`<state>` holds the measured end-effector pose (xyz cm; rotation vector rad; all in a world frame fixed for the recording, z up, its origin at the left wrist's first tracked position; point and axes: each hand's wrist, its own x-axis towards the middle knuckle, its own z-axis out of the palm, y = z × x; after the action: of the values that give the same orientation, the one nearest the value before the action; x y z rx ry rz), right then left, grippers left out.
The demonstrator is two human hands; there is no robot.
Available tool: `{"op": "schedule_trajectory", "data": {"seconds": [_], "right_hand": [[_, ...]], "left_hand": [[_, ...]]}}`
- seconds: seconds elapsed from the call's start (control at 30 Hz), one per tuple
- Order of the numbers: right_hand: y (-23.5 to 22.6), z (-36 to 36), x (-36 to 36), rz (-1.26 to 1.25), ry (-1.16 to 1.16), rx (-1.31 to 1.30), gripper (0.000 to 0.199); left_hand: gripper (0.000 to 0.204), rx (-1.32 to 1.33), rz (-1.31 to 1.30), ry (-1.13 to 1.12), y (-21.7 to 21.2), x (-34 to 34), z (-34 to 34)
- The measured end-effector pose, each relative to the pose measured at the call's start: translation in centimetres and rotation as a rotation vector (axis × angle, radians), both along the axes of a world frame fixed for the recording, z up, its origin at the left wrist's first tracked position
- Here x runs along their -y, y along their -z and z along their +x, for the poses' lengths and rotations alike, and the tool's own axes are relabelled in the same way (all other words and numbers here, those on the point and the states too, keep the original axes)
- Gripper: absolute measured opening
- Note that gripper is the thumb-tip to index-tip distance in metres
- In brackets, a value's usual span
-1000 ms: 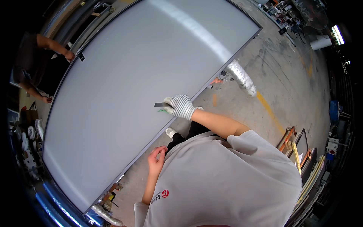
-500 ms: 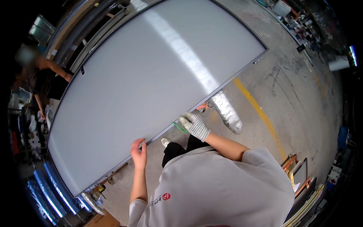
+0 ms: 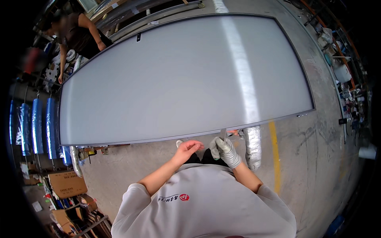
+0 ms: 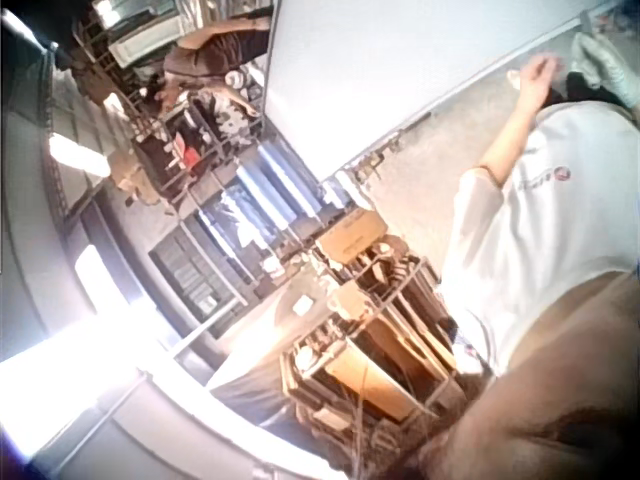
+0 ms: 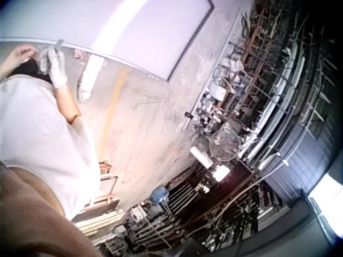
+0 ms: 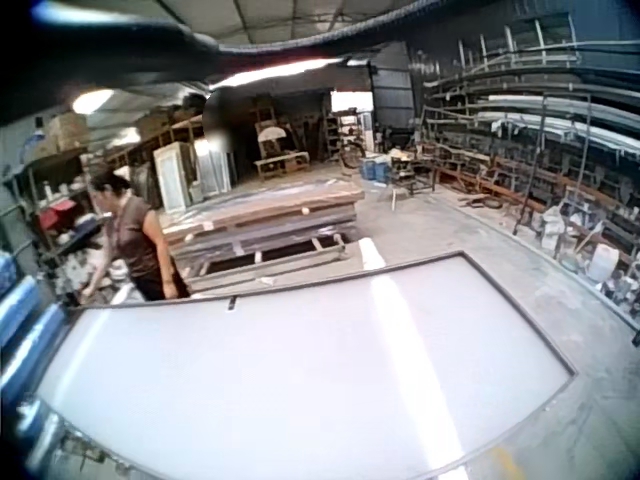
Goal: The person peels protective plastic film from a large rectangular glass panel using a small metal scraper tool. They work along the edges and surface of the panel, removing strips of film while another person assists on the opposite side. The removed film is gathered and discarded.
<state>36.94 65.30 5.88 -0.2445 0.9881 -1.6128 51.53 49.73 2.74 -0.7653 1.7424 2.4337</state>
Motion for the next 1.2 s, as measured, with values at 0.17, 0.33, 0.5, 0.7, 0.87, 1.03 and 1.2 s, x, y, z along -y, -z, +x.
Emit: {"op": "schedule_trajectory", "data": {"seconds": [0.17,0.33,0.5,0.7,0.87,1.03,1.2], "right_hand": [[-0.6,2.6,3.9,-0.368,-0.108,0.334,0.043],[0.2,5.3,8.6,-0.604,-0.080,0.903,0.039],[0.0,9.5,14.5,-0.363,-0.061,0.873,0.038],[-0.4,14.5,20.9,-0.260,-0.269,0.716,0.039],[-1.9,14.8,25.2,0.190,-0.481,-0.430,0.033],[1.5,11.7,26.2,0.457,-0.611,-1.507,0.042],[3.5,13.9,28.5,0.358,-0.749,-1.622,0.034]], "left_hand": [[0.026,-0.022,0.458,0.049,1.6,-1.1,0.4],[0.020,-0.145,0.137,0.059,-0.2,2.6,2.5],[0.017,-0.242,-0.119,-0.161,0.9,6.9,6.6],[0.022,-0.217,-0.339,-0.304,0.8,12.0,13.7],[0.017,0.039,-0.435,-0.537,0.8,17.1,20.7],[0.024,0.231,-1.203,-0.761,0.0,22.4,27.8],[0.036,0.498,-1.363,-0.609,-0.6,23.2,29.3]]}}
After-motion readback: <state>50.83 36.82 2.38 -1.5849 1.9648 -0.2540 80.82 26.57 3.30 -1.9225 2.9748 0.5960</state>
